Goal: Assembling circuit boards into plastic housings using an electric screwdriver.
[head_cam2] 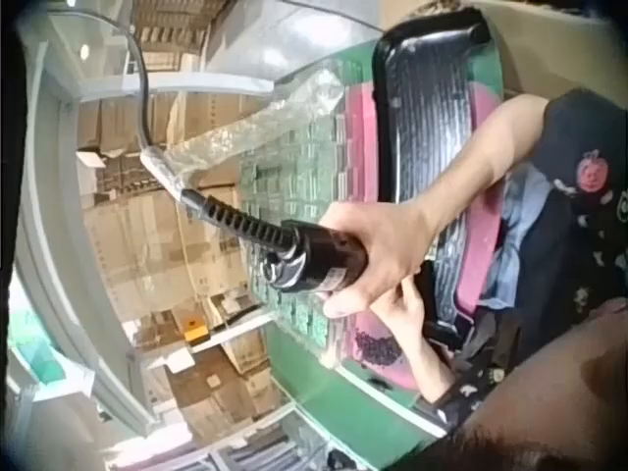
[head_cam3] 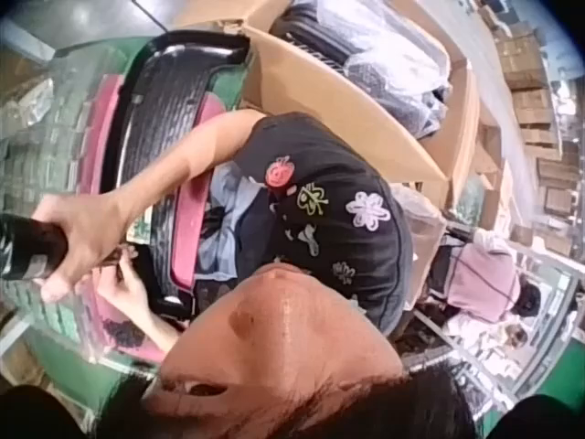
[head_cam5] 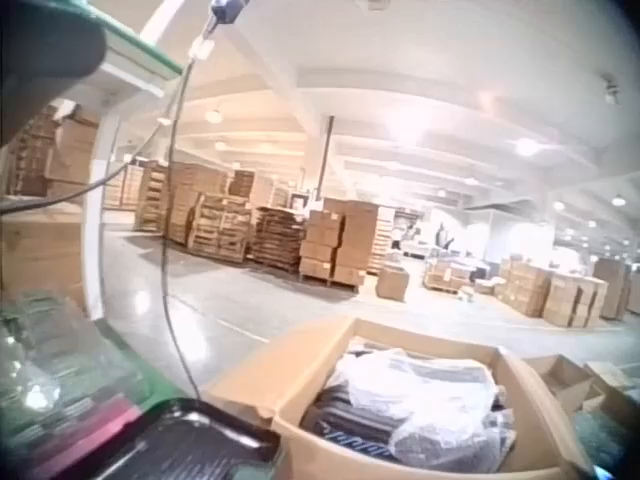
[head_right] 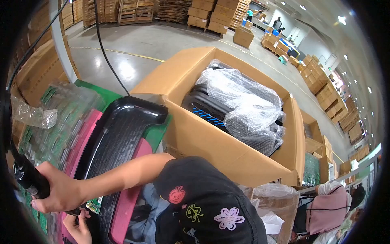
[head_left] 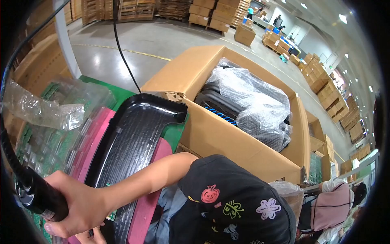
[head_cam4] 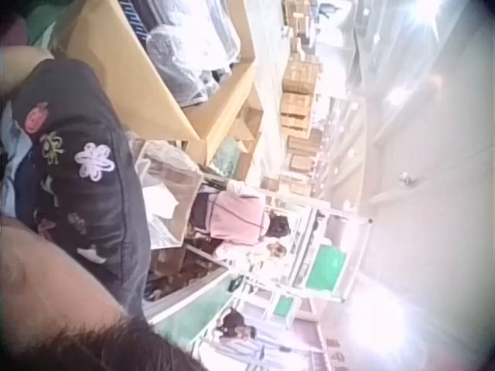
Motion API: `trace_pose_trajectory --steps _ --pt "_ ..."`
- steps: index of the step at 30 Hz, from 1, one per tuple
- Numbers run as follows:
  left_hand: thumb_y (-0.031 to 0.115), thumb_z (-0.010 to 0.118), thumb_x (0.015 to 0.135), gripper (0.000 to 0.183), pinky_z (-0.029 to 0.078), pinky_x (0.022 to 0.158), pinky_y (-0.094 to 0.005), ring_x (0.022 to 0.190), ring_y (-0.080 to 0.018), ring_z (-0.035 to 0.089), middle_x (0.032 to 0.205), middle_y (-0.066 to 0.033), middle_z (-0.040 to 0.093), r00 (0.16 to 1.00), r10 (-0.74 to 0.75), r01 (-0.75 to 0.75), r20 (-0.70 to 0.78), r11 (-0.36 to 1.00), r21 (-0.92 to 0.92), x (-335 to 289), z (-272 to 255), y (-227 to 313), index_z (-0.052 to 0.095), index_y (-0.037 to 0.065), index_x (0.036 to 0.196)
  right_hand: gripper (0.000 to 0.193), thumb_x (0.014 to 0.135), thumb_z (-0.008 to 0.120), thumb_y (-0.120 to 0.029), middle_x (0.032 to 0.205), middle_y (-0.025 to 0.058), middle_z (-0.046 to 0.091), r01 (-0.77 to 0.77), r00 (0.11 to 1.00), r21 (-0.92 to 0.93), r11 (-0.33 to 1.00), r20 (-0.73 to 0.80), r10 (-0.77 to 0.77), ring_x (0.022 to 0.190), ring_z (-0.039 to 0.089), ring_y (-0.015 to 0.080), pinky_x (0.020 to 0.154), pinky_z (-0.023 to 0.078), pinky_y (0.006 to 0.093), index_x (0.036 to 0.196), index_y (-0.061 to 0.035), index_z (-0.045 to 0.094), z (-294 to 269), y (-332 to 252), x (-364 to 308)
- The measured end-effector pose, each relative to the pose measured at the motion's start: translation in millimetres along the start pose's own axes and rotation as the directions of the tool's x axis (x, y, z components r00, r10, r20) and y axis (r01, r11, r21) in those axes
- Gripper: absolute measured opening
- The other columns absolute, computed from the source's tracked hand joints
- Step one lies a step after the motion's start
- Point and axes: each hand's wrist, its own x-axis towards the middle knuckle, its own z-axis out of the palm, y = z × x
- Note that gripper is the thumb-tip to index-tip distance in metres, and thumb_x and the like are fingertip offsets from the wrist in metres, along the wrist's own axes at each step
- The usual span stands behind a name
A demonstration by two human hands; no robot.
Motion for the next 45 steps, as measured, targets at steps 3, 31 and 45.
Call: trace_pose_trajectory --steps 3,31,45 --pt "-0.001 0.057 0.093 0.013 0.051 0.077 -0.0356 0.076 -0.0237 0.063 0.082 -0.0125 0.069 0.99 0.141 -0.144 0.031 0.966 0.214 4.4 1.1 25.6 0.067 -0.007 0.095 0.03 0.071 0.071 -0.02 0.066 -0.0011 0.045 0.017 1.0 -0.002 1.0 -0.026 -0.017 0.062 0.047 0.0078 0.054 0.039 0.0281 0.083 -0.0024 0.05 -1.6 3.1 -0.7" --pt "0.002 0.053 0.094 0.014 0.048 0.07 -0.0393 0.071 -0.0304 0.059 0.078 -0.0154 0.064 0.99 0.105 -0.134 0.093 0.899 0.416 4.8 5.6 32.7 0.064 -0.006 0.094 0.031 0.07 0.07 -0.015 0.069 -0.0025 0.049 0.008 0.989 0.094 0.995 -0.15 0.006 0.065 0.048 0.0063 0.057 0.042 0.0245 0.092 0.0 0.053 -11.4 8.2 -4.8" --pt "-0.008 0.058 0.087 0.012 0.051 0.058 -0.0273 0.061 -0.0181 0.065 0.077 -0.0121 0.069 0.983 0.05 -0.022 -0.177 0.987 0.161 11.4 2.2 19.9 0.066 -0.003 0.094 0.026 0.081 0.074 -0.024 0.07 0.0028 0.062 -0.302 0.947 0.062 0.951 -0.093 0.307 0.059 0.057 0.0079 0.054 0.046 0.0226 0.084 -0.0011 0.063 -29.0 2.9 -1.0"
